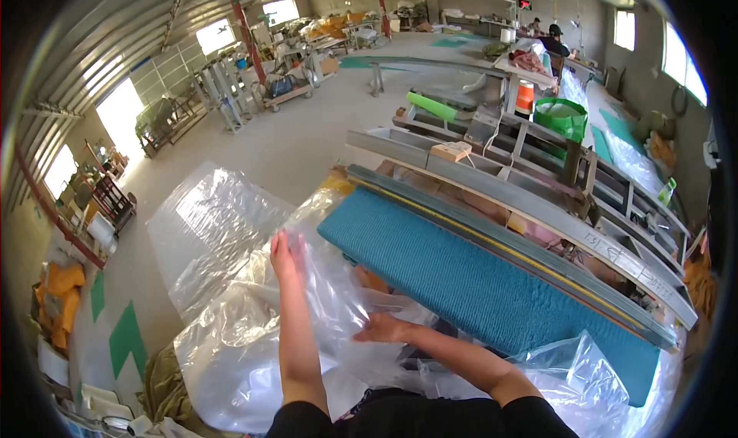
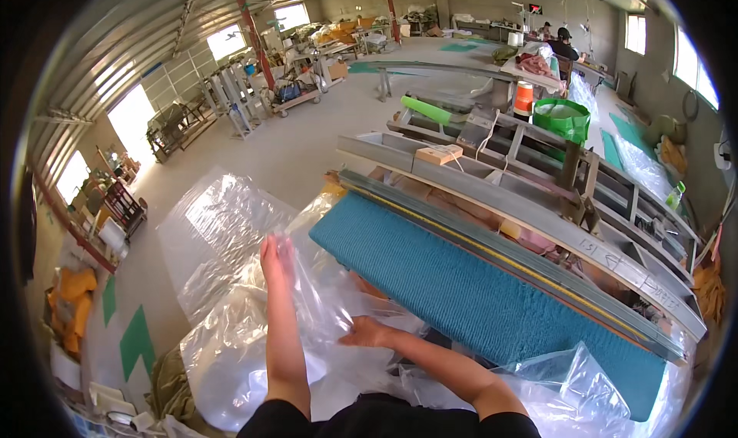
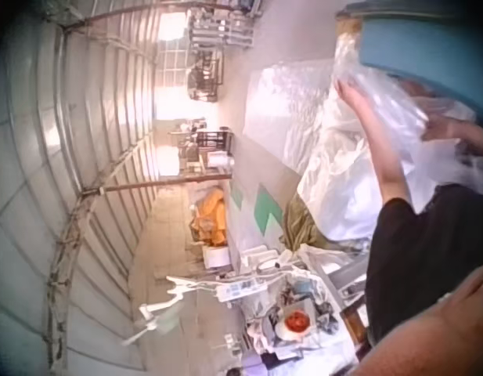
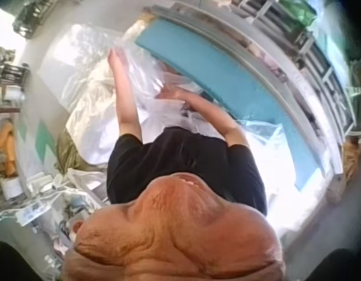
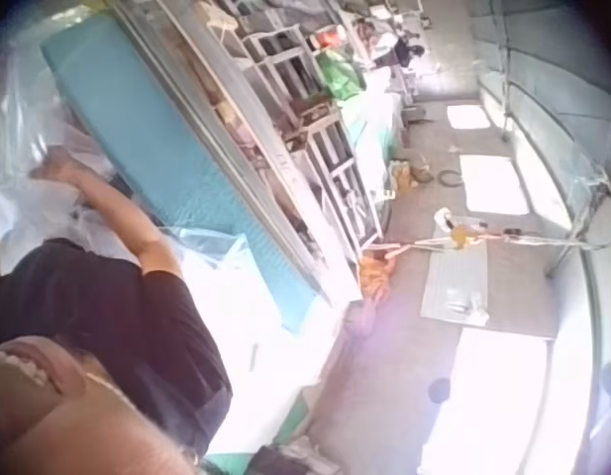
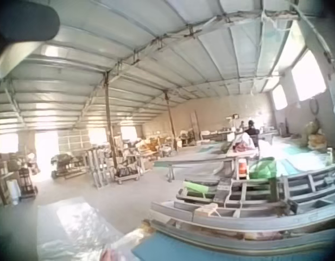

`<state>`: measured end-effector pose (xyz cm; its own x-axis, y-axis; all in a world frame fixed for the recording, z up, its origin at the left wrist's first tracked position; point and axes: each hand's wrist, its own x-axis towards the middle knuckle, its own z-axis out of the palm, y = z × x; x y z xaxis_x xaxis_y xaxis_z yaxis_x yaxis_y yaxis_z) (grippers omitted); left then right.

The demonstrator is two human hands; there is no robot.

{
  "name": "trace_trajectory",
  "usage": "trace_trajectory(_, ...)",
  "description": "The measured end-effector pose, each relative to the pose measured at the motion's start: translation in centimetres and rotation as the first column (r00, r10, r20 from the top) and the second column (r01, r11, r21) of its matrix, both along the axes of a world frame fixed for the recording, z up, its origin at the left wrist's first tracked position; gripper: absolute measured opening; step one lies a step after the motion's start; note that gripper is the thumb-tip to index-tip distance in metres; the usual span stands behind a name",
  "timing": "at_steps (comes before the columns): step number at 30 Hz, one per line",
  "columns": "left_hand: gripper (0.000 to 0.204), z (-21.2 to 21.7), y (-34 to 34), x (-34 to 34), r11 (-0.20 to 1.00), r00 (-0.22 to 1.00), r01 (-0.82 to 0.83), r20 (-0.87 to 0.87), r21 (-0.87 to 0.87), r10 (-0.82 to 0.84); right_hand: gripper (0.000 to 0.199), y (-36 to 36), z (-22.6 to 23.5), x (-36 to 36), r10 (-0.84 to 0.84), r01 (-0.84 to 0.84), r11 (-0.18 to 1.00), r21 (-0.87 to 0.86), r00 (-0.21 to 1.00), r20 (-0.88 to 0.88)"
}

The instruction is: The person covers a foam pad with plastic sheeting by unfolding the plastic, stretching it over the pad, and smoothing it down by hand.

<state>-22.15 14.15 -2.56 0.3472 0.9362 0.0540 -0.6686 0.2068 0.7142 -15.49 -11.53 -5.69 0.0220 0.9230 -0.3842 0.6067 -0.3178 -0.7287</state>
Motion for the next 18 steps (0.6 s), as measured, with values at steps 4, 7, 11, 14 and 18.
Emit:
trace_trajectory(4, 0.022, 4.3, 3.9, 3.0, 0.991, 0.992, -0.117, 0.051, 0.061, 0.114, 0.027, -3.0, -4.1, 2.4, -0.391, 0.191, 0.849, 0.493, 0.854, 0.343)
trace_trajectory(7, 0.032, 6.6, 3.5, 6.8, 0.945, 0.97, -0.082, -0.193, 0.318, 0.149, 0.014, -9.2, 4.2, 5.9, -0.646, 0.337, 0.742, 0.58, 0.59, 0.484)
trace_trajectory(11, 0.059, 2.2, 0.3, 13.0, 0.569, 0.329, 0.451, -0.72, 0.688, 0.611, 0.008, -19.9, 6.4, 14.1, -0.903, 0.276, 0.427, 0.861, 0.167, 0.395)
trace_trajectory(14, 0.067, -0.8, -6.4, 14.8, 0.464, 0.076, 0.646, -0.656, 0.606, 0.751, 0.012, -30.0, 6.4, 14.8, -0.81, 0.584, 0.474, 0.659, -0.005, 0.587)
trace_trajectory(18, 0.066, -0.8, -12.7, 14.2, 0.093, 0.389, 0.748, -0.547, 0.657, 0.741, 0.022, -46.3, 2.7, 14.5, -0.712, 0.756, 0.394, 0.523, -0.108, 0.693)
